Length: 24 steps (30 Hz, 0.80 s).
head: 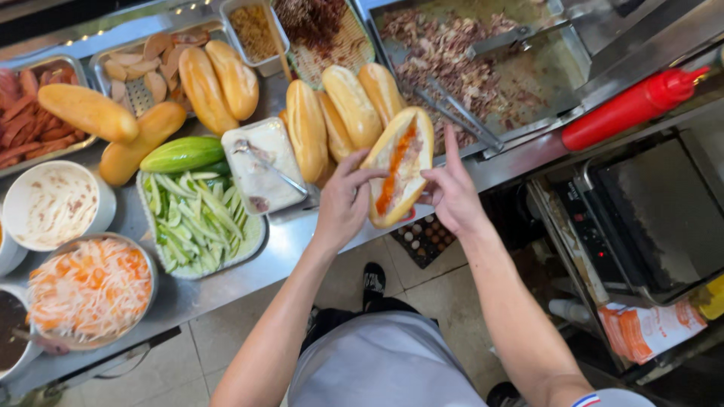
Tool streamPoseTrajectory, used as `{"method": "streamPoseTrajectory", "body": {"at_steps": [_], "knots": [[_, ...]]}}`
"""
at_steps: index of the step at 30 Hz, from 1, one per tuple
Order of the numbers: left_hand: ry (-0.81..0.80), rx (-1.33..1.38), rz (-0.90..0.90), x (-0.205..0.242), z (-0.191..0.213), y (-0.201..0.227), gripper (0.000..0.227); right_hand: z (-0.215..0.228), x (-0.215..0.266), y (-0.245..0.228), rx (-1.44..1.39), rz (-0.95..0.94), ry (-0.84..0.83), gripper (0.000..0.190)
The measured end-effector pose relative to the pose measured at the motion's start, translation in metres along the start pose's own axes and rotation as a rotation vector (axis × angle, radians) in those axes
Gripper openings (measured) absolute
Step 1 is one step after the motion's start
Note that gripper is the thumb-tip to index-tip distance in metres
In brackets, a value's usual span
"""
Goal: The person assembles several baguette sandwiches by slicing the bread, spreading condiments, and adding sliced meats, pickled vegetables, and cucumber. The person uses tongs to place ingredients and scissors to cut the bread, then places the finished sandwiches on a tray.
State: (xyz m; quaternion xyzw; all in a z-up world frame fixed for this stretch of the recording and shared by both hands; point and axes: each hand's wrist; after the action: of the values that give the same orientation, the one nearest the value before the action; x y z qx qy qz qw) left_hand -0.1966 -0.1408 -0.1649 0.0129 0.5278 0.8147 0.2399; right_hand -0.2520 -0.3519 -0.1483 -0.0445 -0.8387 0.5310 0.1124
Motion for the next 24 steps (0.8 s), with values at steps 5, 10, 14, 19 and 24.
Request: {"method": "streamPoseTrajectory", "body": {"at_steps": [5,10,14,19,24], "knots": [[-0.242,0.293,0.174,0.002,-0.032,0.016,0.051,0.027,-0.008,0.005,-0.054,0.005,0.063,0.096],[-0.19,0.341,0.16,0.004,-0.037,0.014,0.057,0.07,-0.029,0.014,0.044,-0.075,-0.143,0.093],[0.01,0.166,0.198,0.019,-0.014,0.017,0.07,0.134,-0.085,0.011,1.304,0.232,0.213,0.057],[0.17,0.18,0.244,0.061,0.047,0.013,0.071,0.194,-0.126,0.035,1.861,0.323,0.105,0.047],[0.359,0.103,0.325,0.119,0.11,-0.007,0.071,0.146,-0.089,-0.002,1.642,0.609,0.024,0.035]]}}
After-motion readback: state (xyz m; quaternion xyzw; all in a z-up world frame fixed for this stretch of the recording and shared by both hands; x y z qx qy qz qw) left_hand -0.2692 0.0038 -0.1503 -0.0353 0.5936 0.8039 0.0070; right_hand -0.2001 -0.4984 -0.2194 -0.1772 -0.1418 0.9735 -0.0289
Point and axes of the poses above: each hand's wrist, its own x-axis away from the middle knuckle, its own z-axis out of the back of the hand, y = z × x, and after that the axes turned 7 degrees about z, right-handed
